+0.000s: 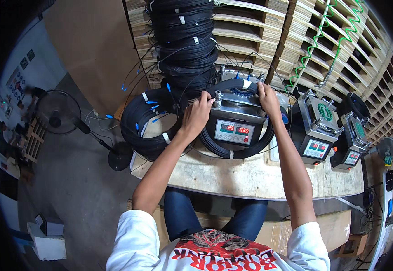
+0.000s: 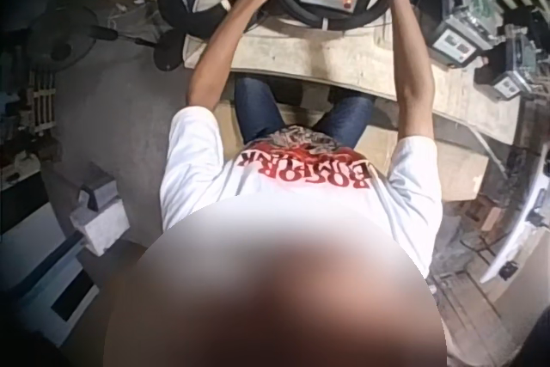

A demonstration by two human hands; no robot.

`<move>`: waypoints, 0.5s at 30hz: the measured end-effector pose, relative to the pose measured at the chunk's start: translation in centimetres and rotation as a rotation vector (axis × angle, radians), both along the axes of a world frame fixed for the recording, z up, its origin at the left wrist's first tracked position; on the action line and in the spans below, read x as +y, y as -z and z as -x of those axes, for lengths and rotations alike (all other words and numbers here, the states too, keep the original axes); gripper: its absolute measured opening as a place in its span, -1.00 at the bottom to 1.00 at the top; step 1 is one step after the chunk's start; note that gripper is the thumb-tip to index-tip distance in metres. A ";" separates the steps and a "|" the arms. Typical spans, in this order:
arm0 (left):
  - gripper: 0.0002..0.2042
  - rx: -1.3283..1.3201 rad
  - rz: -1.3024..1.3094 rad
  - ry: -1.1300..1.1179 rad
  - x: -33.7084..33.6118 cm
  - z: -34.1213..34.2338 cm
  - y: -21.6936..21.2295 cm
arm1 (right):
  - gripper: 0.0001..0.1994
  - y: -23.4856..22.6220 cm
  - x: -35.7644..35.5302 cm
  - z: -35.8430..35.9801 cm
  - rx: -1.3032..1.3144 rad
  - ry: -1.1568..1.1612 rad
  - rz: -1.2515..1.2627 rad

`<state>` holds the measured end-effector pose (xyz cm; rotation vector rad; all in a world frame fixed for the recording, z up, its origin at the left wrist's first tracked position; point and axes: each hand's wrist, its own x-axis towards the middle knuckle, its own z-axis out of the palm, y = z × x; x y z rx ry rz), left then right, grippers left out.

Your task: Manufacturing and processing wire coils using industrial heat-shrinking and crimping machines.

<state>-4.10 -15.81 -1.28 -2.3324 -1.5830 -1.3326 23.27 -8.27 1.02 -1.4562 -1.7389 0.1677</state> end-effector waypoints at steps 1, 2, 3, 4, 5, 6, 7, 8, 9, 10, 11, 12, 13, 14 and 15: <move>-0.82 0.014 0.169 -0.065 -0.9 -1.1 -1.1 | -0.51 0.1 0.2 -0.4 0.000 0.002 -0.001; -0.83 -0.017 0.159 -0.068 -0.8 -2.4 -0.4 | -0.51 0.2 0.3 -0.6 0.000 0.009 -0.004; -0.84 -0.053 0.166 -0.064 -1.0 -3.6 -0.6 | -0.51 0.3 0.5 -0.9 -0.004 -0.004 -0.007; -0.85 -0.087 0.173 -0.058 -1.3 -4.5 -0.9 | -0.51 0.4 0.7 -1.2 -0.008 -0.016 -0.011; -0.83 -0.122 0.161 -0.056 -1.5 -5.3 -1.0 | -0.52 0.5 0.9 -1.3 -0.007 -0.023 0.005; -0.83 -0.120 0.160 -0.035 -1.1 -5.7 -1.0 | -0.53 0.6 1.3 -1.6 0.038 -0.014 0.052; -0.81 -0.177 0.179 -0.020 -0.8 -5.6 -0.6 | -0.54 0.4 1.2 -1.5 0.103 -0.033 0.037; -0.79 -0.234 0.199 -0.001 -0.4 -5.5 -0.2 | -0.56 0.3 1.1 -1.5 0.167 -0.048 0.021; -0.76 -0.288 0.169 0.065 0.0 -5.1 0.4 | -0.60 0.4 0.9 -1.5 0.260 -0.035 -0.085; -0.75 -0.365 0.239 0.180 0.2 -4.6 0.3 | -0.66 0.5 0.9 -2.0 0.280 0.051 -0.153; -0.75 -0.379 0.267 0.228 0.3 -4.2 0.3 | -0.69 1.1 0.0 -2.8 0.303 0.123 -0.231; -0.75 -0.389 0.294 0.260 0.2 -3.2 0.2 | -0.72 1.8 -1.2 -2.6 0.332 0.181 -0.306; -0.76 -0.373 0.181 0.220 0.4 -2.1 0.1 | -0.76 2.1 -2.8 -2.1 0.316 0.220 -0.358; -0.76 -0.358 0.067 0.181 0.6 -1.1 0.0 | -0.78 2.6 -4.8 -1.6 0.150 0.338 -0.360; -0.75 -0.371 0.119 0.126 1.0 0.0 0.3 | -0.78 2.9 -6.8 -1.2 0.067 0.347 -0.395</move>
